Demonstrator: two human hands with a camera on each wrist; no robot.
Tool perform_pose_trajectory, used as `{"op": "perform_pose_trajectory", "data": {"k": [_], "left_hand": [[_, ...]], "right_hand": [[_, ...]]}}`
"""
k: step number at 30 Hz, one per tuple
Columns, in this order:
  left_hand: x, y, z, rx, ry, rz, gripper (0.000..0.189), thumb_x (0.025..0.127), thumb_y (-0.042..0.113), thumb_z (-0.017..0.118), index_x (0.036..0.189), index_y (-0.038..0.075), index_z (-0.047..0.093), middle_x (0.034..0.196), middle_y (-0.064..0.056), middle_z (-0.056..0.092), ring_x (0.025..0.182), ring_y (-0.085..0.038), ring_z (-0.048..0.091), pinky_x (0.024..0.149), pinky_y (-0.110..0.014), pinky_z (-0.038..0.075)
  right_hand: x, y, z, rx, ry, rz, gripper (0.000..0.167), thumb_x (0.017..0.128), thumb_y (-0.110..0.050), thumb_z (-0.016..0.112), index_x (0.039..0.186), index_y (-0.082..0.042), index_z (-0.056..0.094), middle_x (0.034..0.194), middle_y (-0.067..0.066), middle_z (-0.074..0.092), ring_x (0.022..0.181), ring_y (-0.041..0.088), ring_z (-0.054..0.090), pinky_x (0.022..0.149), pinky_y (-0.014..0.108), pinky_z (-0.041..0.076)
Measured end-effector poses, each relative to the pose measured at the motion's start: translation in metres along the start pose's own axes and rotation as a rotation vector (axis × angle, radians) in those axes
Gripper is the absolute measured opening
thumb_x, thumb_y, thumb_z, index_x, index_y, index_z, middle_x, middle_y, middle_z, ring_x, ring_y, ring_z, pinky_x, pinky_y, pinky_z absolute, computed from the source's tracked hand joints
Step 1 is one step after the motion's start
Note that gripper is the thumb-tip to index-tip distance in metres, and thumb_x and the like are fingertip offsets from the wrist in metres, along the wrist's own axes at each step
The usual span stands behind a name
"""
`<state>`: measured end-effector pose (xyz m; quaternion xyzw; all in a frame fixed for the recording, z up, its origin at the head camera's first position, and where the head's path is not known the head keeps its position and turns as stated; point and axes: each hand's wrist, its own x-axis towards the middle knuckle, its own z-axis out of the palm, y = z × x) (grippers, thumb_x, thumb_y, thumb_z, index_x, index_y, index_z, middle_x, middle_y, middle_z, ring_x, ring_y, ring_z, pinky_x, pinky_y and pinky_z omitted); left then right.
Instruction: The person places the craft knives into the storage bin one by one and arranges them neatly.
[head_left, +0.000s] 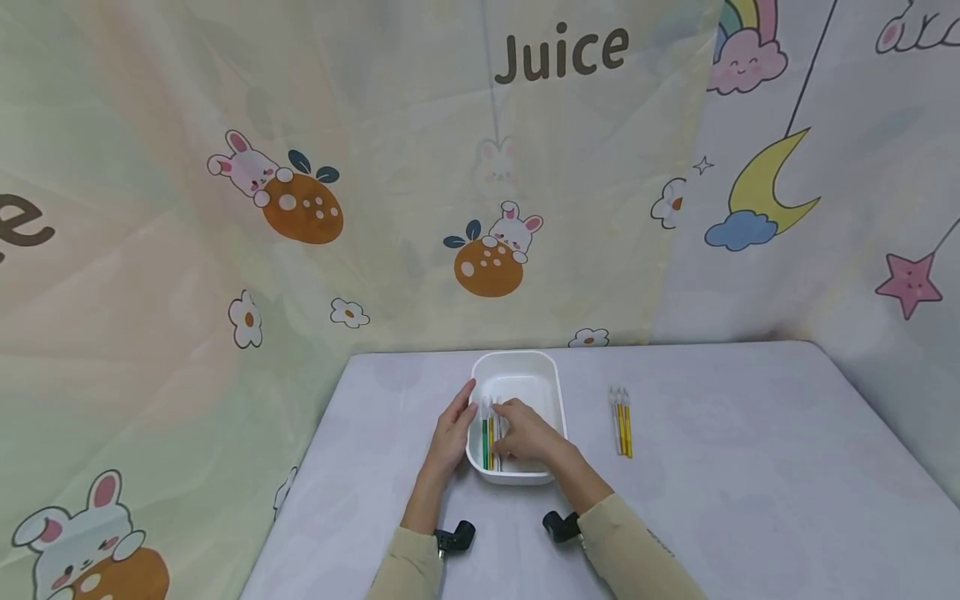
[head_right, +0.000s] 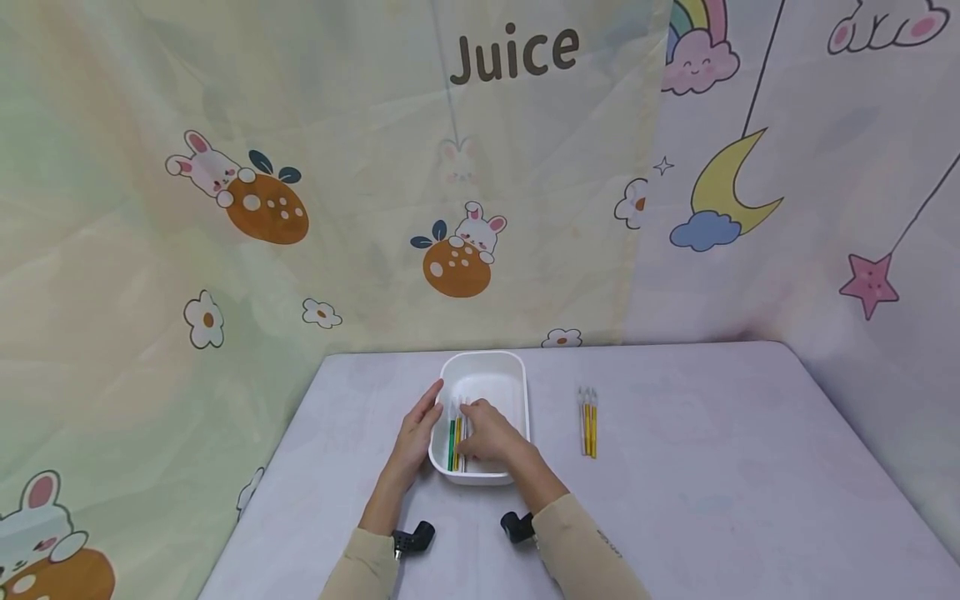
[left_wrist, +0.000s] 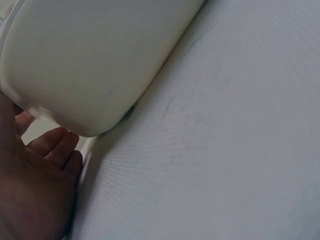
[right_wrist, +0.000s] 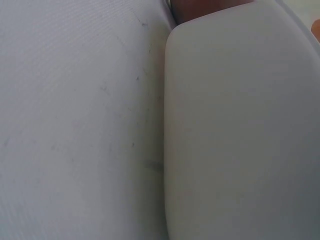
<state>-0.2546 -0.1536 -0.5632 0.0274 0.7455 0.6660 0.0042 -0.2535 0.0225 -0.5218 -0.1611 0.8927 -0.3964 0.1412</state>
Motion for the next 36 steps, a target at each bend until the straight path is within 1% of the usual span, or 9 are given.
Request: {"op": "perform_pose_trajectory", "data": {"k": [2, 8, 11, 18, 20, 22, 25, 31, 36], "left_hand": [[-0.0002, 0.0, 0.0002, -0.001, 0.002, 0.001, 0.048, 0.111, 0.025, 0.048, 0.159, 0.028, 0.044, 0.168, 0.008, 0.036, 0.16, -0.018, 0.026, 0.131, -0.048, 0.021], [-0.0003, -0.0003, 0.0003, 0.006, 0.004, -0.001, 0.048, 0.111, 0.025, 0.047, 0.159, 0.028, 0.045, 0.168, 0.008, 0.036, 0.16, -0.018, 0.026, 0.131, -0.049, 0.021], [0.0, 0.0002, 0.0004, 0.004, 0.004, 0.001, 0.048, 0.111, 0.025, 0.047, 0.159, 0.028, 0.044, 0.168, 0.007, 0.036, 0.16, -0.019, 0.025, 0.131, -0.049, 0.021], [0.0014, -0.0014, 0.0005, 0.015, 0.003, 0.003, 0.048, 0.111, 0.025, 0.047, 0.159, 0.028, 0.044, 0.168, 0.007, 0.036, 0.16, -0.018, 0.026, 0.131, -0.048, 0.021], [0.0015, -0.0017, 0.0006, 0.019, 0.003, 0.002, 0.048, 0.111, 0.026, 0.047, 0.159, 0.028, 0.044, 0.168, 0.008, 0.037, 0.159, -0.017, 0.027, 0.13, -0.048, 0.022], [0.0015, -0.0013, 0.0007, 0.02, 0.002, 0.001, 0.048, 0.111, 0.028, 0.047, 0.159, 0.029, 0.044, 0.168, 0.009, 0.037, 0.159, -0.017, 0.027, 0.13, -0.048, 0.023], [0.0015, -0.001, 0.0008, 0.021, 0.001, -0.002, 0.047, 0.111, 0.029, 0.048, 0.158, 0.031, 0.045, 0.168, 0.01, 0.036, 0.159, -0.017, 0.027, 0.13, -0.049, 0.023], [0.0016, -0.0011, 0.0005, 0.028, 0.0, -0.005, 0.047, 0.11, 0.031, 0.049, 0.158, 0.032, 0.046, 0.168, 0.009, 0.037, 0.16, -0.018, 0.026, 0.13, -0.049, 0.023], [0.0013, -0.0003, 0.0, 0.028, 0.003, -0.006, 0.047, 0.11, 0.03, 0.049, 0.157, 0.033, 0.046, 0.167, 0.009, 0.038, 0.159, -0.018, 0.027, 0.13, -0.05, 0.023]], "right_hand": [[-0.0005, 0.0003, 0.0, 0.016, -0.011, -0.007, 0.076, 0.084, -0.011, 0.086, 0.15, 0.001, 0.052, 0.141, 0.022, 0.056, 0.071, 0.014, 0.064, 0.068, 0.028, 0.057], [-0.0025, 0.0005, -0.0003, 0.043, -0.02, -0.023, 0.074, 0.086, -0.012, 0.085, 0.149, 0.004, 0.052, 0.145, 0.025, 0.053, 0.064, 0.013, 0.065, 0.063, 0.026, 0.056], [-0.0024, 0.0002, -0.0008, 0.041, -0.014, -0.03, 0.071, 0.086, -0.013, 0.085, 0.147, 0.006, 0.053, 0.147, 0.026, 0.052, 0.065, 0.013, 0.065, 0.063, 0.026, 0.057], [-0.0023, -0.0013, -0.0026, 0.022, 0.017, -0.021, 0.068, 0.087, -0.016, 0.085, 0.145, 0.006, 0.056, 0.147, 0.025, 0.054, 0.076, 0.014, 0.064, 0.068, 0.027, 0.058], [-0.0025, -0.0015, -0.0032, 0.019, 0.033, -0.021, 0.069, 0.087, -0.017, 0.085, 0.145, 0.006, 0.055, 0.147, 0.025, 0.053, 0.075, 0.014, 0.064, 0.07, 0.029, 0.059], [-0.0024, -0.0015, -0.0039, -0.005, 0.058, -0.031, 0.069, 0.088, -0.019, 0.085, 0.145, 0.005, 0.055, 0.148, 0.025, 0.053, 0.078, 0.014, 0.063, 0.075, 0.031, 0.058], [-0.0026, -0.0011, -0.0045, -0.03, 0.097, -0.051, 0.069, 0.088, -0.021, 0.084, 0.146, 0.003, 0.055, 0.149, 0.025, 0.052, 0.082, 0.013, 0.062, 0.077, 0.032, 0.059], [-0.0044, -0.0019, -0.0066, -0.008, 0.166, -0.062, 0.068, 0.089, -0.02, 0.083, 0.148, -0.002, 0.054, 0.15, 0.02, 0.051, 0.083, 0.011, 0.062, 0.071, 0.024, 0.057], [-0.0051, -0.004, -0.0081, 0.0, 0.268, -0.127, 0.061, 0.09, -0.014, 0.081, 0.145, -0.003, 0.058, 0.144, 0.016, 0.056, 0.087, 0.013, 0.063, 0.068, 0.022, 0.054]]}}
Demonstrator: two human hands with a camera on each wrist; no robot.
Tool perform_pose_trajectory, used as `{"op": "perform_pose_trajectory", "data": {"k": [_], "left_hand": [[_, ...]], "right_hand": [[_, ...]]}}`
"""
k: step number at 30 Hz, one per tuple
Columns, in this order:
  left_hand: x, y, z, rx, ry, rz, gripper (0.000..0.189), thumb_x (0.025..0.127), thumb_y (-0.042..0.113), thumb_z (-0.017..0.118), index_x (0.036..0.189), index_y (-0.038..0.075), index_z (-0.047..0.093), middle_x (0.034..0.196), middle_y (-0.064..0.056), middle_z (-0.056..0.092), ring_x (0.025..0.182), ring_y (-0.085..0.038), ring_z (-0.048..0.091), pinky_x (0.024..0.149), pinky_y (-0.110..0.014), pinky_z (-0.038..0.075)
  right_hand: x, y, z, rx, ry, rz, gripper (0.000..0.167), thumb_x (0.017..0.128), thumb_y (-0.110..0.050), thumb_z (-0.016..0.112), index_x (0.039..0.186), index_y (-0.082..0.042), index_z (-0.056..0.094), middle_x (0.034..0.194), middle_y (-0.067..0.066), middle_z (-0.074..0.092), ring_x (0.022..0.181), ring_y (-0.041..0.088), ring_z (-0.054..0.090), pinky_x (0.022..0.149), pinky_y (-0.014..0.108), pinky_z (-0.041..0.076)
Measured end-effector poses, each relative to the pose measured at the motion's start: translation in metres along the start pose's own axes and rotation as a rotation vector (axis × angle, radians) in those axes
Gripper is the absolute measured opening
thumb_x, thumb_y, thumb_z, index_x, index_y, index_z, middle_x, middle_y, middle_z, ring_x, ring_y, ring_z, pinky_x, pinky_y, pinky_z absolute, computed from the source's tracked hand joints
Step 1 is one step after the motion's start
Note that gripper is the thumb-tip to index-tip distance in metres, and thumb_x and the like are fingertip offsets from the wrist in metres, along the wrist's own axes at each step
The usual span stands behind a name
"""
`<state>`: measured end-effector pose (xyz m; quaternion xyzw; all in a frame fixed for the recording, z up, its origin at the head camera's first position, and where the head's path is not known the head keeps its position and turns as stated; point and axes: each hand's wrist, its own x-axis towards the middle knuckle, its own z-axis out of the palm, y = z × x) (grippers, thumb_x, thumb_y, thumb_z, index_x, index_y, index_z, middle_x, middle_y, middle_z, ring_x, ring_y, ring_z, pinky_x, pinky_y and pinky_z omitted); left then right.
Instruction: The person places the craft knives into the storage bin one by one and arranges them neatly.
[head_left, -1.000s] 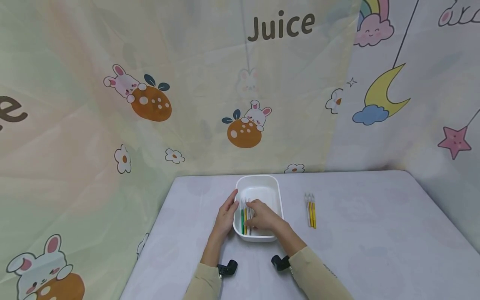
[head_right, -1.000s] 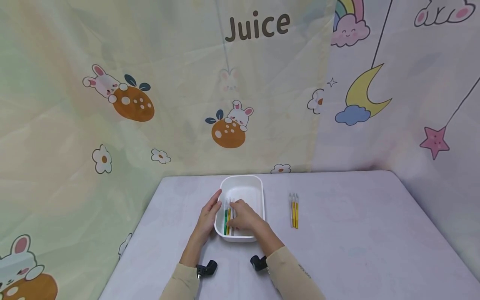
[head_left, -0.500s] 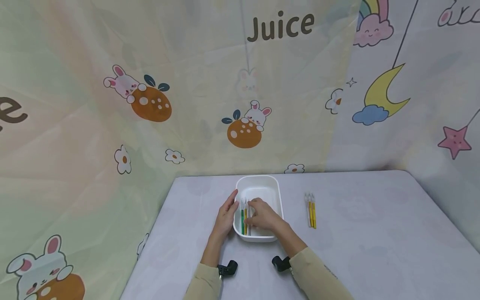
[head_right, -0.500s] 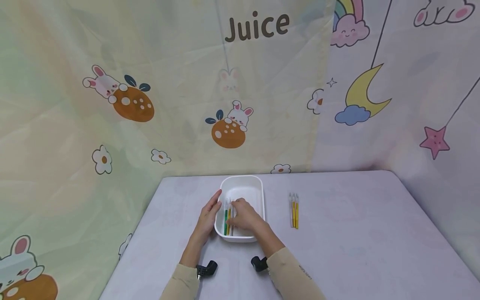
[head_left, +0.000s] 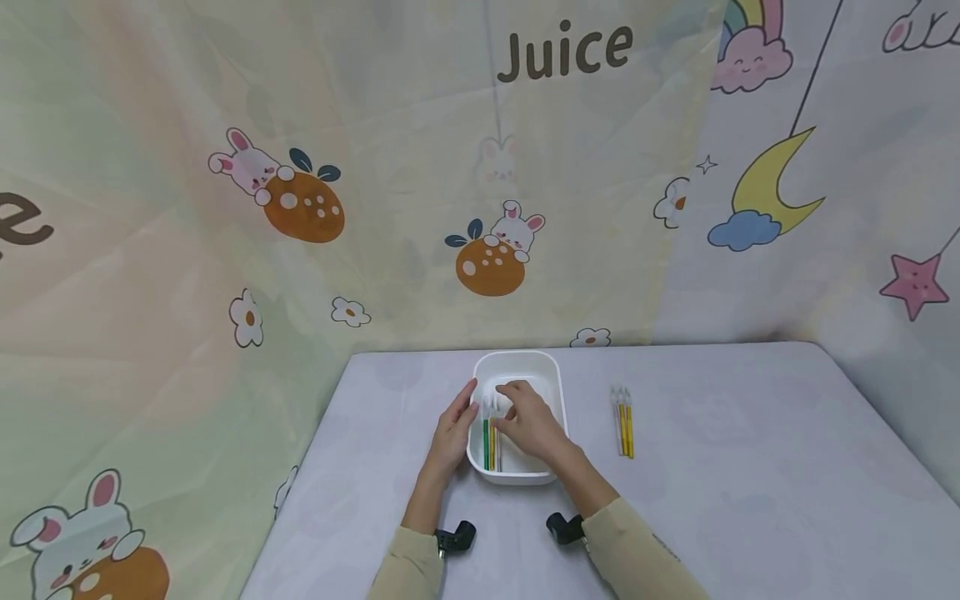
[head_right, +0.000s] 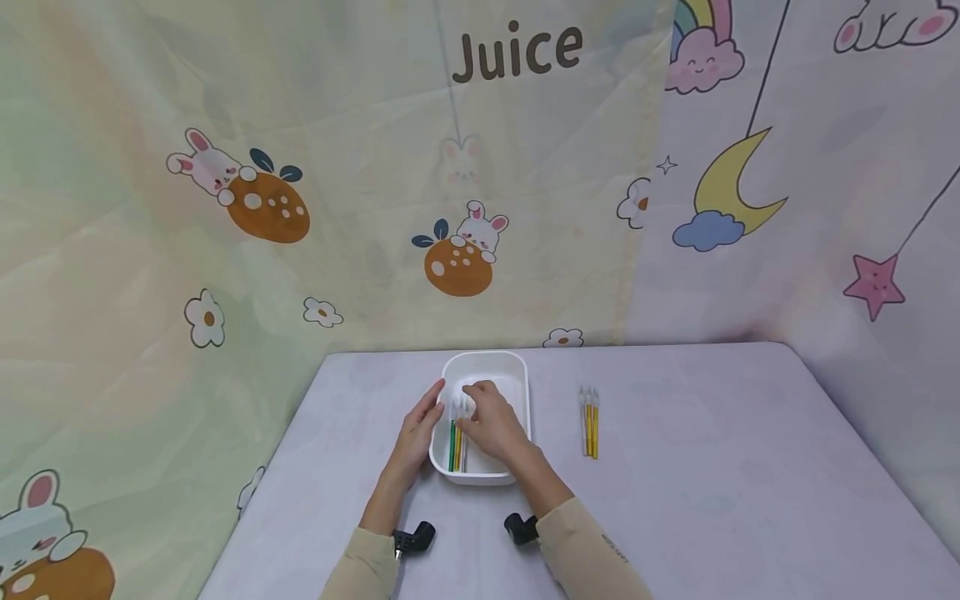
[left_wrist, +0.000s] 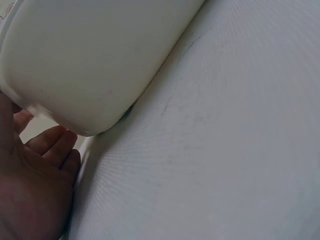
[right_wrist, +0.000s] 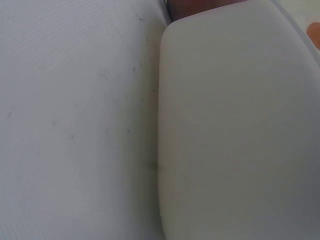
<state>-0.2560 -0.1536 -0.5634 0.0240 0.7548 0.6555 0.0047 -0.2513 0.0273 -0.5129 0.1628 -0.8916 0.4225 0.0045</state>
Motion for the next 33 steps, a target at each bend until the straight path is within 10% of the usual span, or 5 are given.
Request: {"op": "perform_pose_trajectory", "data": {"k": [9, 33], "left_hand": [[0.0, -0.001, 0.0, 0.0, 0.002, -0.011, 0.047, 0.11, 0.031, 0.048, 0.157, 0.034, 0.046, 0.168, 0.009, 0.037, 0.159, -0.018, 0.027, 0.13, -0.05, 0.023], [0.0, 0.0, 0.001, 0.002, 0.018, -0.027, 0.047, 0.11, 0.029, 0.048, 0.157, 0.035, 0.046, 0.167, 0.01, 0.037, 0.16, -0.018, 0.026, 0.131, -0.05, 0.021]], "right_hand": [[-0.005, -0.004, -0.013, -0.027, 0.175, -0.071, 0.053, 0.089, -0.016, 0.084, 0.138, -0.007, 0.065, 0.139, 0.009, 0.06, 0.087, 0.019, 0.065, 0.063, 0.019, 0.05], [-0.011, 0.017, -0.033, 0.058, 0.292, -0.077, 0.053, 0.092, -0.014, 0.081, 0.141, -0.008, 0.062, 0.138, 0.011, 0.059, 0.09, 0.02, 0.066, 0.07, 0.024, 0.058]]}}
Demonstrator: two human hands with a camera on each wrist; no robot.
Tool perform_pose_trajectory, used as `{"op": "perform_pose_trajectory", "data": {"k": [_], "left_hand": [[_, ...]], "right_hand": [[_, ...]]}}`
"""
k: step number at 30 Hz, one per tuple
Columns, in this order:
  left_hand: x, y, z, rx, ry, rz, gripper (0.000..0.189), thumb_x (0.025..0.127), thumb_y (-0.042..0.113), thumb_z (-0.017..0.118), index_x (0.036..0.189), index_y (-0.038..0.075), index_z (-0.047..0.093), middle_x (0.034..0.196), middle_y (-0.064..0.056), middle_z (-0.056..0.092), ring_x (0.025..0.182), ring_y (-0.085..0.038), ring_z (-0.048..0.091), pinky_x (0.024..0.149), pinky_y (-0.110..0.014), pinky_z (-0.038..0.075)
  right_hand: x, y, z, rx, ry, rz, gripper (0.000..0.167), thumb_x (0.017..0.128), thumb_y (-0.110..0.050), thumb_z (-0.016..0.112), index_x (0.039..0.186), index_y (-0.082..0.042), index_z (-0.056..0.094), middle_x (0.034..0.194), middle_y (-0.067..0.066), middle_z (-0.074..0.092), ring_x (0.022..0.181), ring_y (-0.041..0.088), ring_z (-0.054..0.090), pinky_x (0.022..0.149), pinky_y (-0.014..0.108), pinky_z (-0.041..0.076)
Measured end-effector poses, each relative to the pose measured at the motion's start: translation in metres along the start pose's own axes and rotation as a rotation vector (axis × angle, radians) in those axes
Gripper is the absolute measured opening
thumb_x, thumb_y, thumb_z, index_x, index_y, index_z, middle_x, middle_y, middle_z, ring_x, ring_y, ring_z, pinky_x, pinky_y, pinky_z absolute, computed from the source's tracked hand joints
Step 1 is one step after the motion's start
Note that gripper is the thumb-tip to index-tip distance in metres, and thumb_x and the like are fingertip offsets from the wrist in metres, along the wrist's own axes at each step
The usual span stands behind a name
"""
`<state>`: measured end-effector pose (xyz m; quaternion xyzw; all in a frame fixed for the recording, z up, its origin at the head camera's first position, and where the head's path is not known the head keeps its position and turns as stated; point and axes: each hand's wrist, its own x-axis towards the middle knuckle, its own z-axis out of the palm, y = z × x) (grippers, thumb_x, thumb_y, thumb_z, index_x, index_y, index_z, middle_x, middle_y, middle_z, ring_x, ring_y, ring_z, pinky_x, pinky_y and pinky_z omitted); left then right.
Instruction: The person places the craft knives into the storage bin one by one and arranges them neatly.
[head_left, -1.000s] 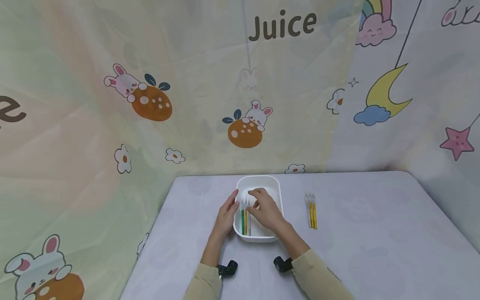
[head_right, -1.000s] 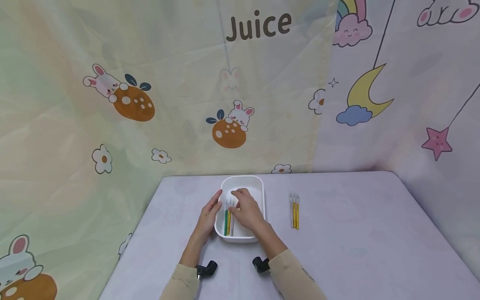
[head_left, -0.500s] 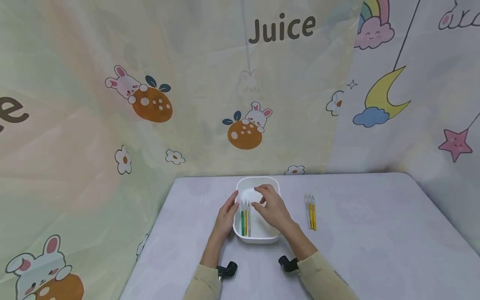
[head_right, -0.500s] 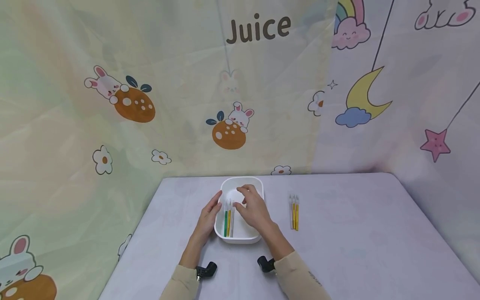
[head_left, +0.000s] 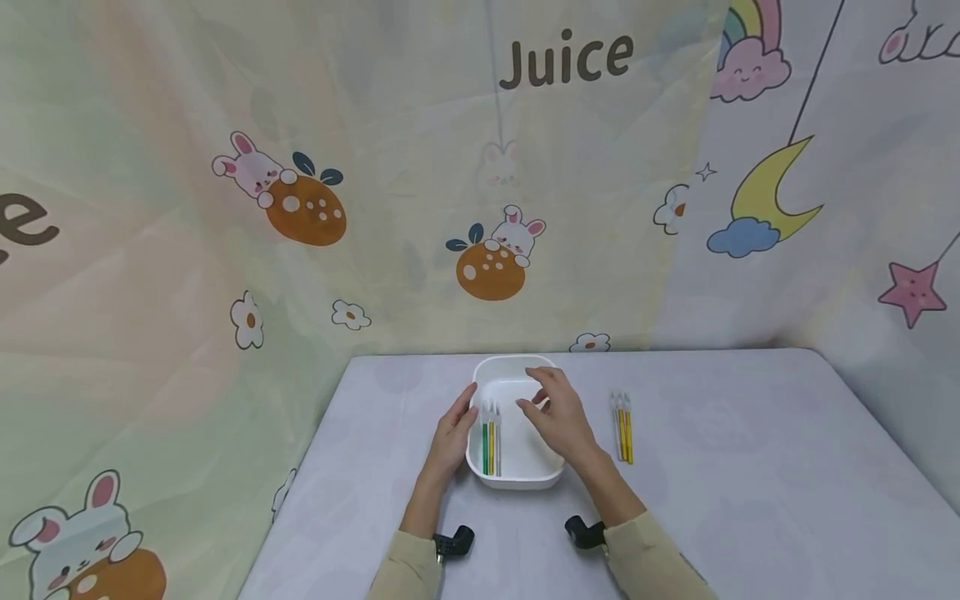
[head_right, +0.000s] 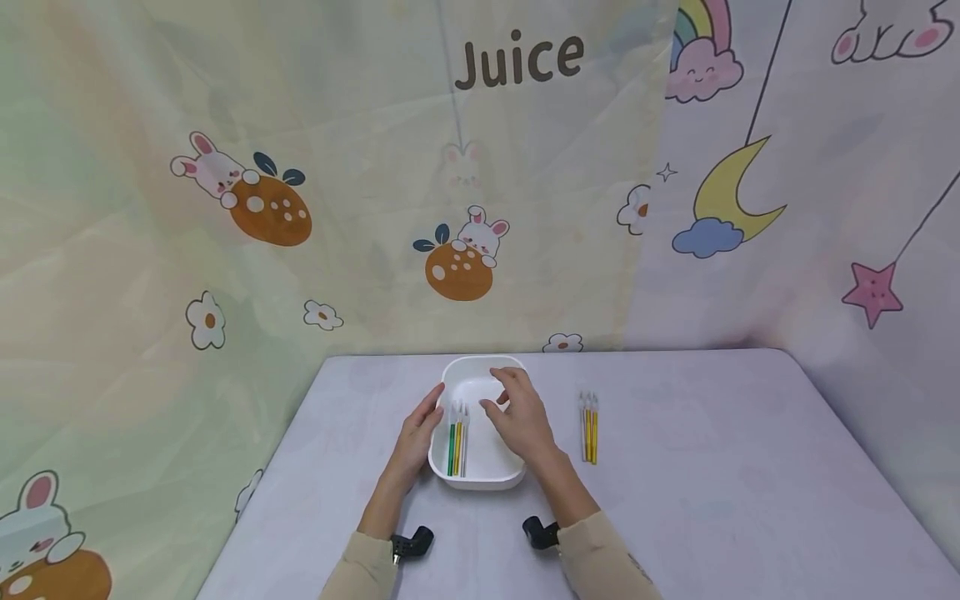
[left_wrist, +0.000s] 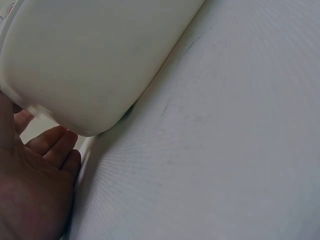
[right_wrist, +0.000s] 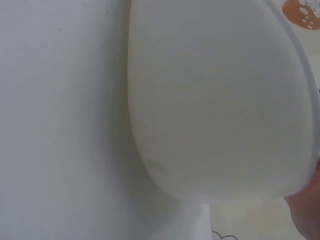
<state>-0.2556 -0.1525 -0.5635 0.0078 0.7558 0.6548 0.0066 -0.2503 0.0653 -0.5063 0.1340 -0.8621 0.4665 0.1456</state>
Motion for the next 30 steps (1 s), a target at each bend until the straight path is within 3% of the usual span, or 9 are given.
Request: {"op": "perform_pose_trajectory", "data": {"k": [12, 16, 30], "left_hand": [[-0.001, -0.001, 0.0, -0.015, -0.011, -0.008, 0.046, 0.11, 0.031, 0.049, 0.156, 0.037, 0.046, 0.166, 0.014, 0.037, 0.159, -0.012, 0.025, 0.132, -0.046, 0.02], [-0.001, 0.0, 0.0, -0.016, -0.008, -0.008, 0.046, 0.11, 0.031, 0.049, 0.156, 0.036, 0.046, 0.166, 0.014, 0.037, 0.159, -0.012, 0.026, 0.131, -0.046, 0.02], [-0.002, 0.001, 0.0, -0.016, -0.001, -0.01, 0.046, 0.11, 0.03, 0.048, 0.156, 0.036, 0.046, 0.166, 0.014, 0.037, 0.159, -0.014, 0.025, 0.131, -0.047, 0.021]], "right_hand": [[-0.005, 0.021, -0.013, 0.069, 0.122, -0.057, 0.053, 0.091, -0.01, 0.08, 0.141, -0.006, 0.062, 0.138, 0.012, 0.058, 0.09, 0.023, 0.067, 0.071, 0.023, 0.058], [-0.006, 0.026, -0.017, 0.08, 0.163, -0.073, 0.053, 0.09, -0.008, 0.081, 0.139, -0.005, 0.063, 0.136, 0.013, 0.059, 0.088, 0.023, 0.068, 0.071, 0.028, 0.061], [-0.005, 0.034, -0.036, 0.08, 0.222, -0.027, 0.053, 0.088, -0.003, 0.081, 0.138, -0.004, 0.064, 0.137, 0.014, 0.058, 0.09, 0.024, 0.069, 0.069, 0.021, 0.057]]}}
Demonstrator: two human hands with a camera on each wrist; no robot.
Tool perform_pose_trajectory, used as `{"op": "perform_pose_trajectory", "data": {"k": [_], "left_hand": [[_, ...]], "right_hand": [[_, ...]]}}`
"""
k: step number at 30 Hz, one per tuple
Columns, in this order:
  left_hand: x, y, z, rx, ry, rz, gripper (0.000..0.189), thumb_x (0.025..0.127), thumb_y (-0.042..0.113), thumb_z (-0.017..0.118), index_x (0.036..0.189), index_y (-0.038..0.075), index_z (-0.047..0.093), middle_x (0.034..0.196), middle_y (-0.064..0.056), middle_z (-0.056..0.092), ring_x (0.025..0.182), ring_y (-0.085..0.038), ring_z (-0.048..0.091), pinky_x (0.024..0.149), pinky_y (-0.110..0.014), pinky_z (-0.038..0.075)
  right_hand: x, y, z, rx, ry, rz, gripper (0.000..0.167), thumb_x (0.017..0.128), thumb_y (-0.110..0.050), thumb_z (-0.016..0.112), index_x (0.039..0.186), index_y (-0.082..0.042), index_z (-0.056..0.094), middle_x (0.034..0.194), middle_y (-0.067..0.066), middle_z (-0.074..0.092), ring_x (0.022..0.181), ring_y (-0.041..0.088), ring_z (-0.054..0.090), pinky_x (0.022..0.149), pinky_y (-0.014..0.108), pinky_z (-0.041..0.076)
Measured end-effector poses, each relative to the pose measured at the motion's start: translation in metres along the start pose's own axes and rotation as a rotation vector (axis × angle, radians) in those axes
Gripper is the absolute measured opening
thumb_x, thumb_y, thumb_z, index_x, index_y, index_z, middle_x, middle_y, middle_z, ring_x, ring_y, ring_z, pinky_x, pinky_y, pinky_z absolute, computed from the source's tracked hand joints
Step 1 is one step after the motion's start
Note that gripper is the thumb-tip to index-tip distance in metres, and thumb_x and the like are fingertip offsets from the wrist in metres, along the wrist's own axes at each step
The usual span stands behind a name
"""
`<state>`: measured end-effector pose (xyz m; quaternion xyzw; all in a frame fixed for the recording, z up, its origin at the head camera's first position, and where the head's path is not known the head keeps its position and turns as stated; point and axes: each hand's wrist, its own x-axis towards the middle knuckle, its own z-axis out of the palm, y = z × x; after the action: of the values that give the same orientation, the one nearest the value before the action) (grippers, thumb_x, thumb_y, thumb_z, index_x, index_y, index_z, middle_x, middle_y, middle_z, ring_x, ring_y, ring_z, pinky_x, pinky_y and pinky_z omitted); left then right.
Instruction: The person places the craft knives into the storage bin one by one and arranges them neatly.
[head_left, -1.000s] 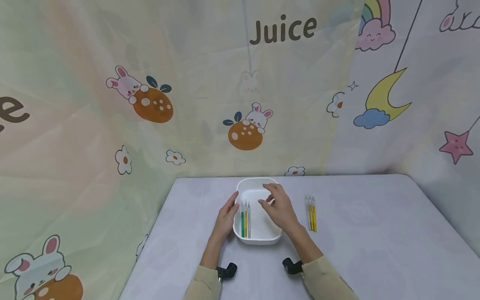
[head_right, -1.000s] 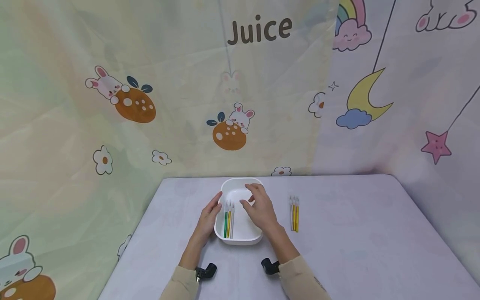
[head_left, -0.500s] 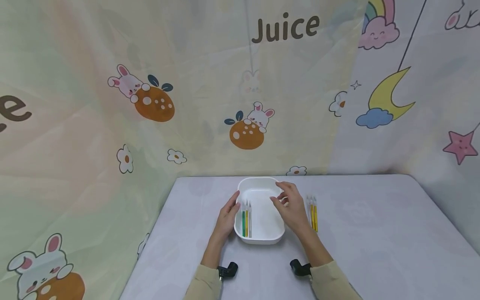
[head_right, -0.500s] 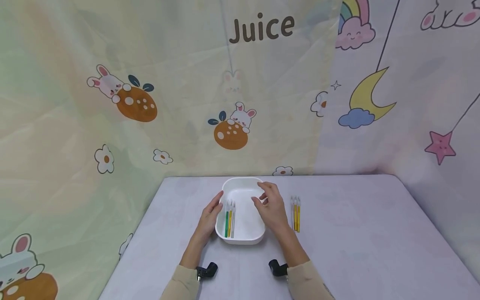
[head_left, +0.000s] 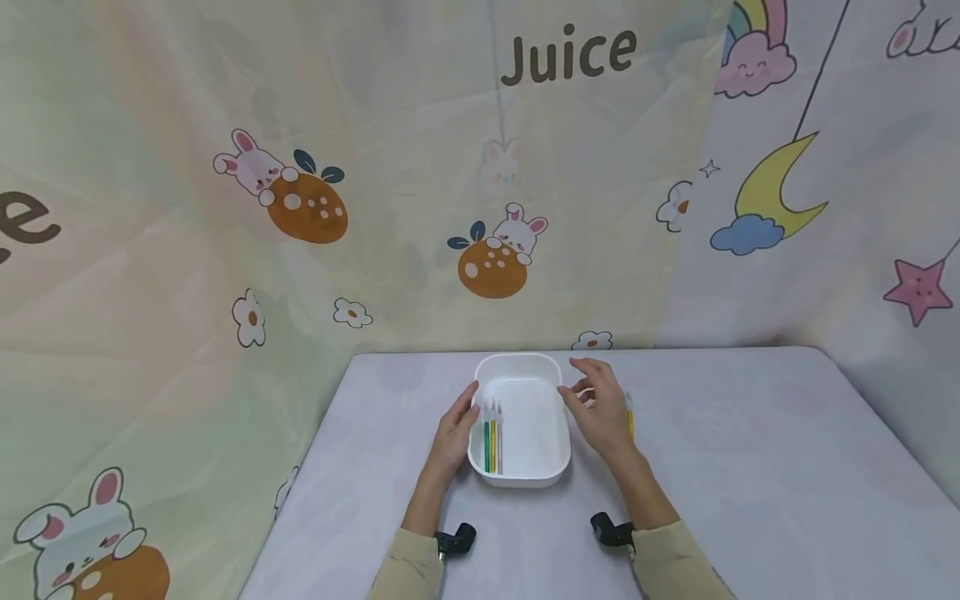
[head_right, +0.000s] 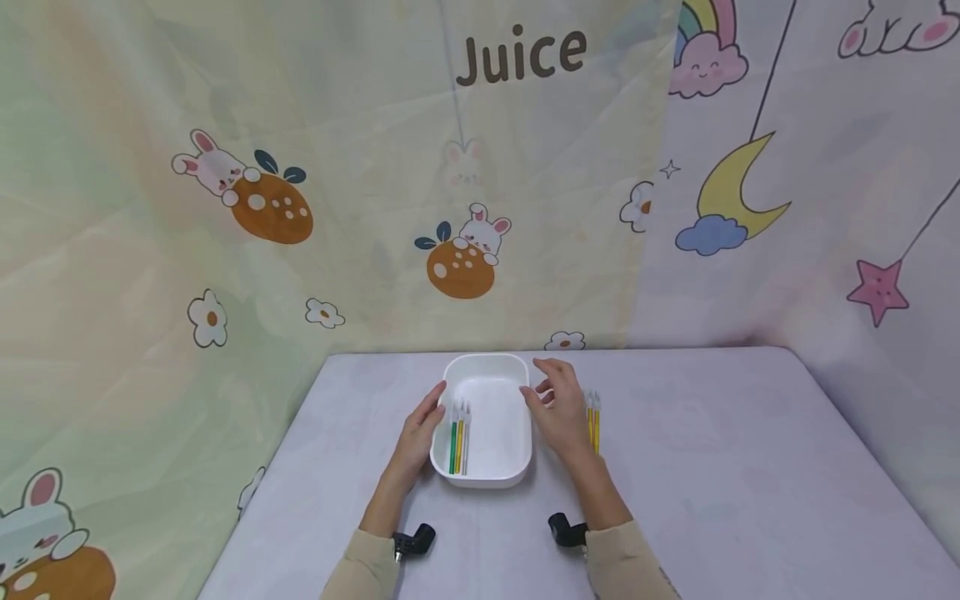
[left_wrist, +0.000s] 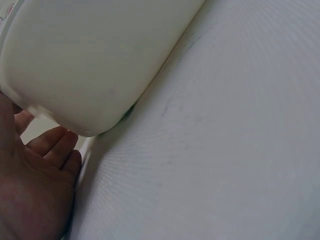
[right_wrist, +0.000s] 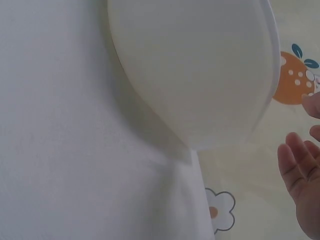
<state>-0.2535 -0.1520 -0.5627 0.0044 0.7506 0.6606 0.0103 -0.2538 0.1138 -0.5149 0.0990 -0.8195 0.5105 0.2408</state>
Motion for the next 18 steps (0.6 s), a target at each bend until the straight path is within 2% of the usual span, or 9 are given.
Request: {"op": "perform_pose_trajectory", "data": {"k": [8, 14, 18], "left_hand": [[0.001, -0.001, 0.001, 0.006, -0.002, 0.004, 0.046, 0.11, 0.03, 0.048, 0.156, 0.037, 0.046, 0.166, 0.015, 0.037, 0.159, -0.012, 0.026, 0.131, -0.046, 0.021], [0.0, 0.0, 0.001, 0.019, -0.001, 0.011, 0.046, 0.111, 0.03, 0.048, 0.156, 0.036, 0.046, 0.166, 0.015, 0.037, 0.159, -0.012, 0.026, 0.131, -0.046, 0.021], [-0.001, 0.0, 0.001, 0.015, 0.003, 0.011, 0.047, 0.11, 0.03, 0.048, 0.157, 0.035, 0.045, 0.166, 0.015, 0.037, 0.159, -0.012, 0.026, 0.131, -0.046, 0.021]], "right_hand": [[0.001, 0.003, -0.007, -0.012, 0.004, 0.006, 0.053, 0.088, -0.003, 0.081, 0.138, -0.003, 0.063, 0.137, 0.017, 0.058, 0.09, 0.025, 0.069, 0.068, 0.018, 0.056], [0.002, 0.008, -0.015, -0.033, 0.031, 0.024, 0.052, 0.088, -0.005, 0.081, 0.137, -0.003, 0.064, 0.137, 0.017, 0.058, 0.091, 0.026, 0.069, 0.071, 0.027, 0.06], [0.002, 0.013, -0.019, -0.057, 0.031, 0.054, 0.053, 0.091, -0.009, 0.08, 0.14, -0.005, 0.062, 0.14, 0.016, 0.057, 0.093, 0.026, 0.069, 0.072, 0.018, 0.056]]}}
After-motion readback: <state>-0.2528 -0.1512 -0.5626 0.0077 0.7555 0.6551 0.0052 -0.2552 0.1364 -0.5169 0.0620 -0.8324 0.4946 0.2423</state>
